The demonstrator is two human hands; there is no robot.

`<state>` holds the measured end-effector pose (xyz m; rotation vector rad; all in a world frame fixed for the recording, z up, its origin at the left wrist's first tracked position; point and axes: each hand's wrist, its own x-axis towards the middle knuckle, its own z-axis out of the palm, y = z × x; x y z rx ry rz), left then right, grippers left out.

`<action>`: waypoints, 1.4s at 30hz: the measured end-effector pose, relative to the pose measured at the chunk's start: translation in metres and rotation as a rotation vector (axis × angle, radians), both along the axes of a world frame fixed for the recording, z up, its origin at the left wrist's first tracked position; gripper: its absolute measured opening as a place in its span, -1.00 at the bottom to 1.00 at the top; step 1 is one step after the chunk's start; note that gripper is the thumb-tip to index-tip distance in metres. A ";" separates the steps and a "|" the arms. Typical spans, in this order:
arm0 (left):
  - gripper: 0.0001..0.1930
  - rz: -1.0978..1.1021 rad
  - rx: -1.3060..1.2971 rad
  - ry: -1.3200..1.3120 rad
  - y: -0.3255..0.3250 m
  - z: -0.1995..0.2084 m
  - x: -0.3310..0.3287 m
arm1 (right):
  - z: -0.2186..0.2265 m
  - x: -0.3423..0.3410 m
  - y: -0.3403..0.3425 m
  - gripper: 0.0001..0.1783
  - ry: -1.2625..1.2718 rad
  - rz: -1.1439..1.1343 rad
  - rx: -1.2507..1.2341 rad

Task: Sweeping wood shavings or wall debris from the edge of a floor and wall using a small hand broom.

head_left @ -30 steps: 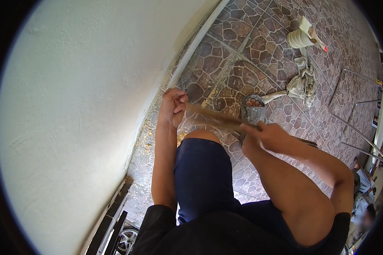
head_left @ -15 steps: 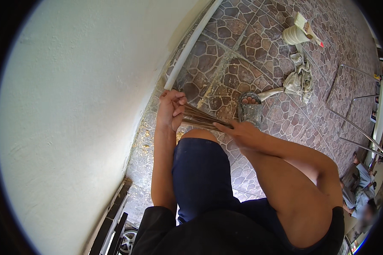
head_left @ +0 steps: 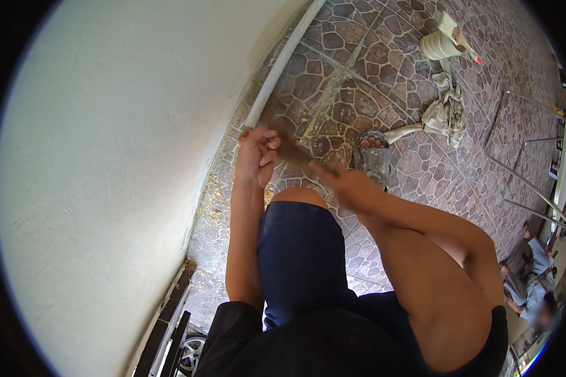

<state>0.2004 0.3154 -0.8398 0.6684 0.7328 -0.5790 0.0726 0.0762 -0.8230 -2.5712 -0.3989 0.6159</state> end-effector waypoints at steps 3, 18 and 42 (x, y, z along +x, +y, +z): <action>-0.74 0.013 -0.043 0.009 0.009 -0.001 0.001 | 0.019 -0.002 -0.001 -0.05 0.155 0.253 0.056; -0.87 -0.001 -0.013 0.003 0.001 0.004 0.001 | 0.001 0.004 -0.007 -0.06 0.029 0.046 0.016; -0.85 0.019 -0.022 0.041 0.015 -0.004 0.007 | 0.043 -0.002 -0.032 -0.16 0.252 0.364 -0.005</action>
